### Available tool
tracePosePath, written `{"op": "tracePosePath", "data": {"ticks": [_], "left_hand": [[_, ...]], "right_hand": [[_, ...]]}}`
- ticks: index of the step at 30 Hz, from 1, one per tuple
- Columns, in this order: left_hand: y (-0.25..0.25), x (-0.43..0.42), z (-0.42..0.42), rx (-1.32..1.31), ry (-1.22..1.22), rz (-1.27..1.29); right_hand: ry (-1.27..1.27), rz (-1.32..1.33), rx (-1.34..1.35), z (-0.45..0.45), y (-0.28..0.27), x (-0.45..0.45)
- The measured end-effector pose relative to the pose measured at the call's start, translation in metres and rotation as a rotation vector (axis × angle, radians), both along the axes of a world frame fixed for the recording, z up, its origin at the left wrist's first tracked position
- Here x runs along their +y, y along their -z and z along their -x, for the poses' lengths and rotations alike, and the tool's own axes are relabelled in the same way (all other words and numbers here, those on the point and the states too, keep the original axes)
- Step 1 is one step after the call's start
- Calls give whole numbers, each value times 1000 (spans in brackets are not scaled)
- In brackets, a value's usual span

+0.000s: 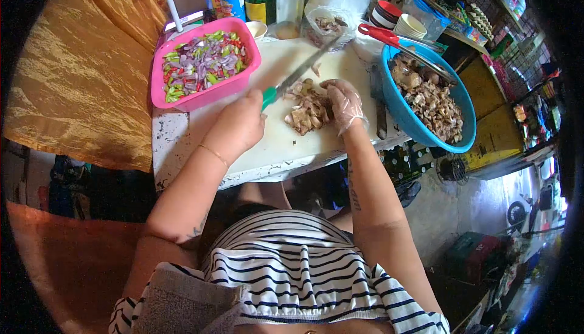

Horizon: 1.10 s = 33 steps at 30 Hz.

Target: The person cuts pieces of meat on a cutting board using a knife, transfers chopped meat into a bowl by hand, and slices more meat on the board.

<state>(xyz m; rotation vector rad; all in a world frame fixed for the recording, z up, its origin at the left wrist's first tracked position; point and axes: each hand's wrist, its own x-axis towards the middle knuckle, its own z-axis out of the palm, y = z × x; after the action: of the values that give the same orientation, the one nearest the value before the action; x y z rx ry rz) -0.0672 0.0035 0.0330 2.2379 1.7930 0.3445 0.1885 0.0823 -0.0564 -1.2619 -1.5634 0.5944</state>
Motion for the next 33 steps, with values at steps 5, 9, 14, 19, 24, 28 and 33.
{"op": "tracePosePath", "data": {"ticks": [5,9,14,19,24,28,33], "left_hand": [[-7,-6,3,83,37,55],[-28,-19,-1,19,1,16],[-3,-5,11,115,38,92],[-32,-22,3,17,-8,39],[-2,-16,12,53,71,86],[-11,-24,9,-3,37,55],[-15,-37,13,-30,87,15]], "right_hand": [[38,-52,-91,-9,6,6],[93,-88,-22,-6,10,10],[166,-101,-19,-3,6,10],[156,-95,-55,-4,6,7],[170,-83,-82,-2,9,7],[154,-28,30,-10,16,13],[278,-118,8,1,7,-16]]}}
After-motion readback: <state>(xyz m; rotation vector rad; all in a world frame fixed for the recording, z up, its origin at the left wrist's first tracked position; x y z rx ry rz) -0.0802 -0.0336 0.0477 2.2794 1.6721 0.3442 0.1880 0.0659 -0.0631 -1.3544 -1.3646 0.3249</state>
